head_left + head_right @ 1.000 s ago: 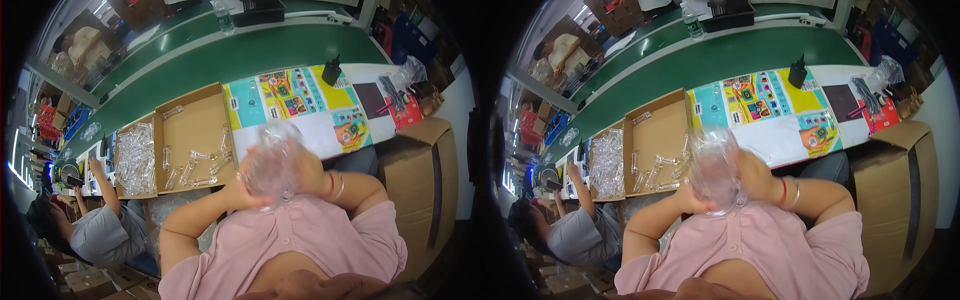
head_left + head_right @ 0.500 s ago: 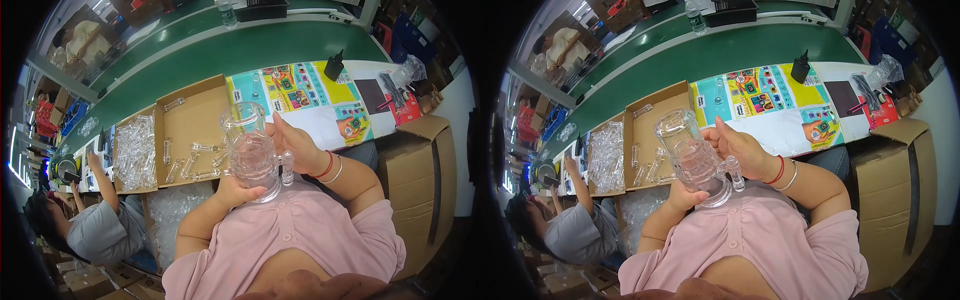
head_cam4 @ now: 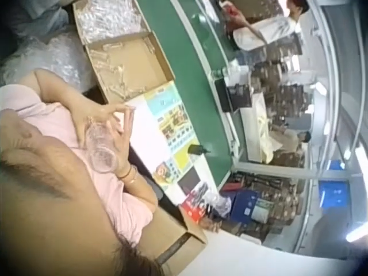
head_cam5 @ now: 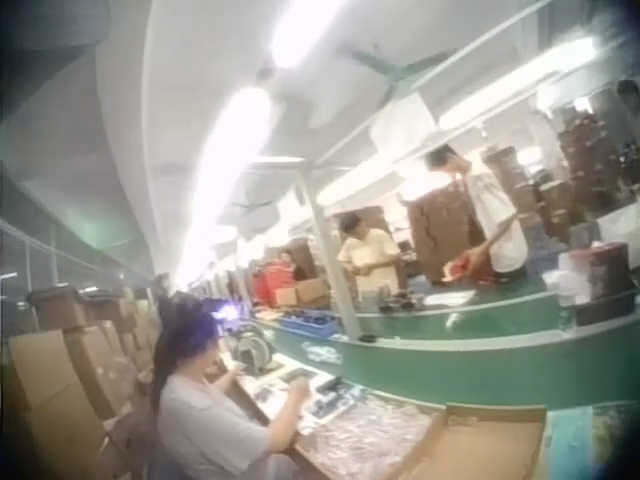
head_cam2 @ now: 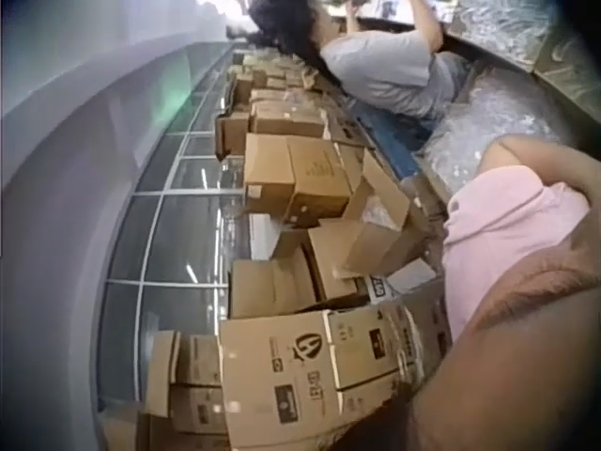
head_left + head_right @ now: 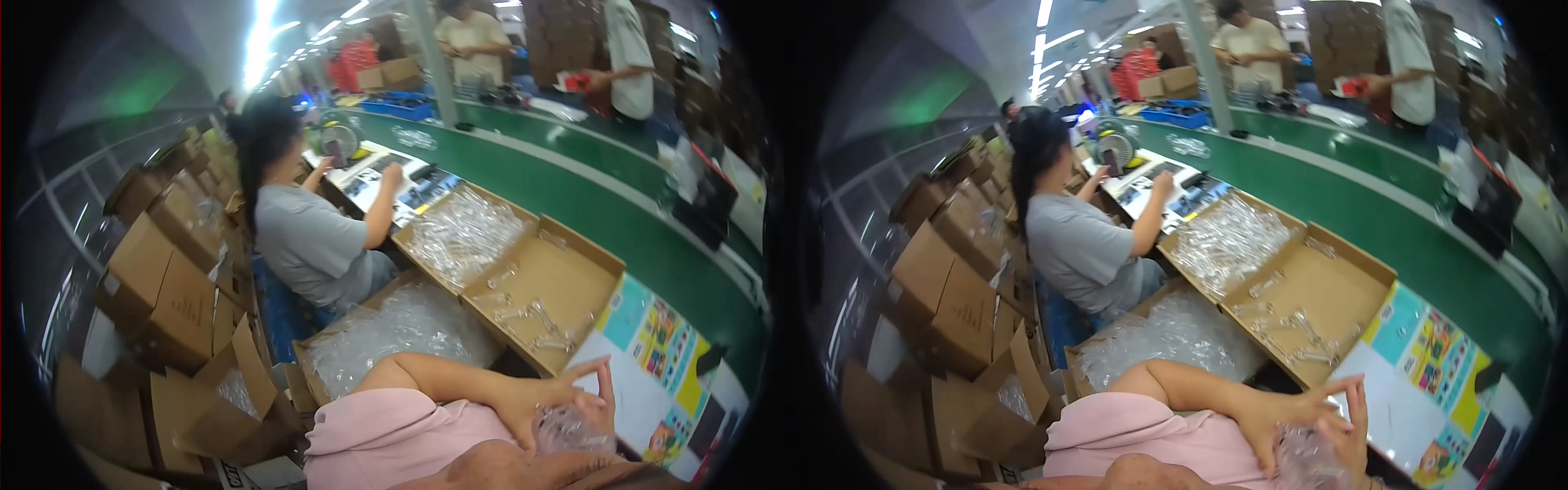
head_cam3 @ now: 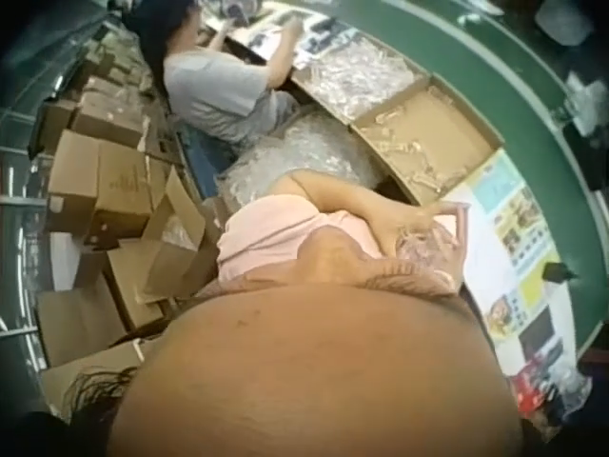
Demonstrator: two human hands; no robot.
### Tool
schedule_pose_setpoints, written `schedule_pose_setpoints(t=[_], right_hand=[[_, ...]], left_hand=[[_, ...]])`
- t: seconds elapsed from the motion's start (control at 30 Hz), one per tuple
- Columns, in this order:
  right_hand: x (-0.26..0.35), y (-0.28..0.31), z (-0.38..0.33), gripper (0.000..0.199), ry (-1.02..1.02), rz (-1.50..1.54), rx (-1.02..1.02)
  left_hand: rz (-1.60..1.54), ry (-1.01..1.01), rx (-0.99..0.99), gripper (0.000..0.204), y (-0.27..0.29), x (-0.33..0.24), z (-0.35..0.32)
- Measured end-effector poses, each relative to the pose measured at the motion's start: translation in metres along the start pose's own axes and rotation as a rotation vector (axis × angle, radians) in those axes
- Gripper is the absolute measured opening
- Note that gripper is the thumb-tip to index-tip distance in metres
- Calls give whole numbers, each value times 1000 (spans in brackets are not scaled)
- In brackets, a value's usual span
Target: Inspecting glass jars, attaching components using a handheld tool, and packing them into boxes with bubble wrap.
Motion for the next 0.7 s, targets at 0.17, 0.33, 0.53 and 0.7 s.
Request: schedule_pose_setpoints(t=[0.17, 0.33, 0.53, 0.7], right_hand=[[84, -16, -4, 66, 636, -171, 310], [87, -15, 8, 64, 851, -245, 483], [62, -11, 13, 46, 776, -232, 561], [26, -10, 9, 33, 708, -203, 650]], left_hand=[[-151, -146, 134, 86, -4, -19, -5], [55, -271, 180, 60, 9, -33, 1], [147, -221, 162, 53, 3, -22, -7], [113, -260, -139, 44, -7, -6, -20]])
Point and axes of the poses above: each hand's wrist, its own z-axis towards the middle knuckle, its own y-axis out of the back of the hand, x = y × z, the point moved 4 cm from there along z, towards the middle knuckle, and after that the axes turned 6 degrees about -z, right-handed, at the moved point
